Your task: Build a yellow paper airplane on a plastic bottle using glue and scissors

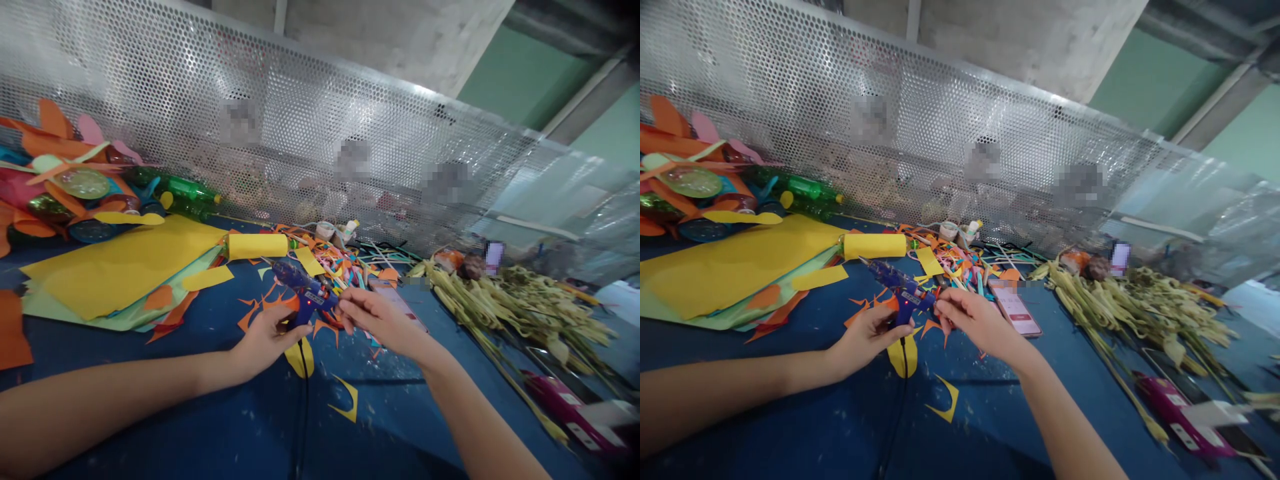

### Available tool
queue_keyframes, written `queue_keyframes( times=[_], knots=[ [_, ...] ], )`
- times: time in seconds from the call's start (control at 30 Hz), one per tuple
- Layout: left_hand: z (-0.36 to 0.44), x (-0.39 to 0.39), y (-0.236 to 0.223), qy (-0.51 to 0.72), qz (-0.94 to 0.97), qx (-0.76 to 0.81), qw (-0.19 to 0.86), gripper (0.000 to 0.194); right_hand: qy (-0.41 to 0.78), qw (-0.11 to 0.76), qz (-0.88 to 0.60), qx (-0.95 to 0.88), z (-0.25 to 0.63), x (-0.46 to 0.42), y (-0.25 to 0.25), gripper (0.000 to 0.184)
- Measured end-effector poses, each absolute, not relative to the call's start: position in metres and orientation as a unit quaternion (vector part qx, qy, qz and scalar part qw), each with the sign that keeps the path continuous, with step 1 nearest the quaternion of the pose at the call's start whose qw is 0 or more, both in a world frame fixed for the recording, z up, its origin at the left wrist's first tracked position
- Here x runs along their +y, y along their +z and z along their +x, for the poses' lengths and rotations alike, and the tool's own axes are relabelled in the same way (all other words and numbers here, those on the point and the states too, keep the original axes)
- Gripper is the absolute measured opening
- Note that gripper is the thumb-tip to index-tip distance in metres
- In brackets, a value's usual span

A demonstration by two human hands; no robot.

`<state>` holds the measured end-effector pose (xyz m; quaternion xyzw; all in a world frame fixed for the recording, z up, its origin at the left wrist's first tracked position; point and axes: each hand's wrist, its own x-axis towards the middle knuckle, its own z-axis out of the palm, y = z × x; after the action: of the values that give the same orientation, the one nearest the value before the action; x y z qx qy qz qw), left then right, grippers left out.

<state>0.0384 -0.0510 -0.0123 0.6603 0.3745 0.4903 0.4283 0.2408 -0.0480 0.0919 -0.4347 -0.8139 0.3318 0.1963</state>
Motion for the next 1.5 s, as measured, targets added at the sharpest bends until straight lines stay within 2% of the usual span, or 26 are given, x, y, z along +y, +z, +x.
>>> queue_keyframes(
  times=[0.23,0.47,1.03,1.13,1.3,1.5],
  knots=[
    [0.039,-0.052,-0.011,0.485,0.668,0.367,0.429,0.025,0.277,0.203,-0.449,-0.825,0.237,-0.055,0.101,0.026],
    [0.039,-0.051,-0.013,0.473,0.688,0.394,0.384,0.029,0.255,0.187,-0.455,-0.832,0.240,-0.058,0.104,0.026],
    [0.038,-0.055,-0.006,0.417,0.727,0.384,0.387,0.031,0.214,0.125,-0.476,-0.844,0.246,-0.067,0.115,0.035],
    [0.039,-0.054,-0.005,0.415,0.685,0.380,0.462,0.027,0.157,0.154,-0.470,-0.855,0.243,-0.062,0.109,0.034],
    [0.038,-0.051,0.003,0.448,0.618,0.357,0.538,0.024,0.009,0.324,-0.481,-0.815,0.225,-0.052,0.080,0.019],
    [0.037,-0.047,0.004,0.473,0.579,0.339,0.571,0.028,-0.099,0.357,-0.484,-0.793,0.208,-0.069,0.067,0.023]
  ],
)
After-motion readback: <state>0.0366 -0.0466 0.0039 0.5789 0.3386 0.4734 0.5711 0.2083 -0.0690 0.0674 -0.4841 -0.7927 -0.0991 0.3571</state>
